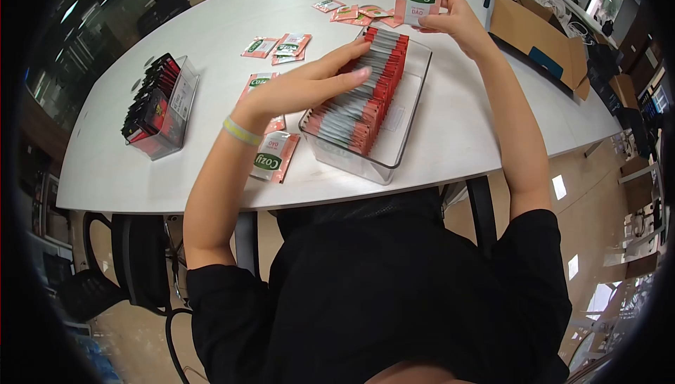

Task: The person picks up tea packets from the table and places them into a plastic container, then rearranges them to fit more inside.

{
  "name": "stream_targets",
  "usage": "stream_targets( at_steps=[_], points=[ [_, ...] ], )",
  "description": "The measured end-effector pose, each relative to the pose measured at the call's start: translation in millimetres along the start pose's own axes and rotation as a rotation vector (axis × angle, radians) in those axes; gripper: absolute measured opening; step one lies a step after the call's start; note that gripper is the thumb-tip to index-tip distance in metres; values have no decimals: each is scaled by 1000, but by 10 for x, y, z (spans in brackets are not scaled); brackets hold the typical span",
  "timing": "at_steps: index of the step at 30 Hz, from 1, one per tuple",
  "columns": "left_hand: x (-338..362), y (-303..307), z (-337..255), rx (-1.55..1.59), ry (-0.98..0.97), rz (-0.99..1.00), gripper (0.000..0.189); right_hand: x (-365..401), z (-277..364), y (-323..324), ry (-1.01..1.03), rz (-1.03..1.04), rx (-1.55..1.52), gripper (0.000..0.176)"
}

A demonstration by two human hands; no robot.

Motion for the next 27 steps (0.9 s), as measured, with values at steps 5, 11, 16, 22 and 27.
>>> stream_targets(
  at_steps=[5,11,16,22,27],
  points=[
    [68,-31,-11,101,-63,191,90,151,553,-308,98,14,-145,72],
    [70,-11,48,199,9,170,82,413,1044,-762,173,276,-60,40],
    [106,-15,81,189,122,161,69,514,1145,-877,234,261,266,17],
    [94,-30,34,221,56,207,73,591,1272,-1022,326,278,452,13],
    [60,-60,48,299,-81,232,75,707,1268,-1260,393,344,615,14]
  ],
)
Point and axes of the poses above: each hand's wrist, its own x-axis away from the middle knuckle, its own y-axis out of the back of the hand, z = x × y, the point moved 9 cm from there along -x, towards the middle knuckle, and after that the axes turned 8 degrees about z, right-handed, at the moved point
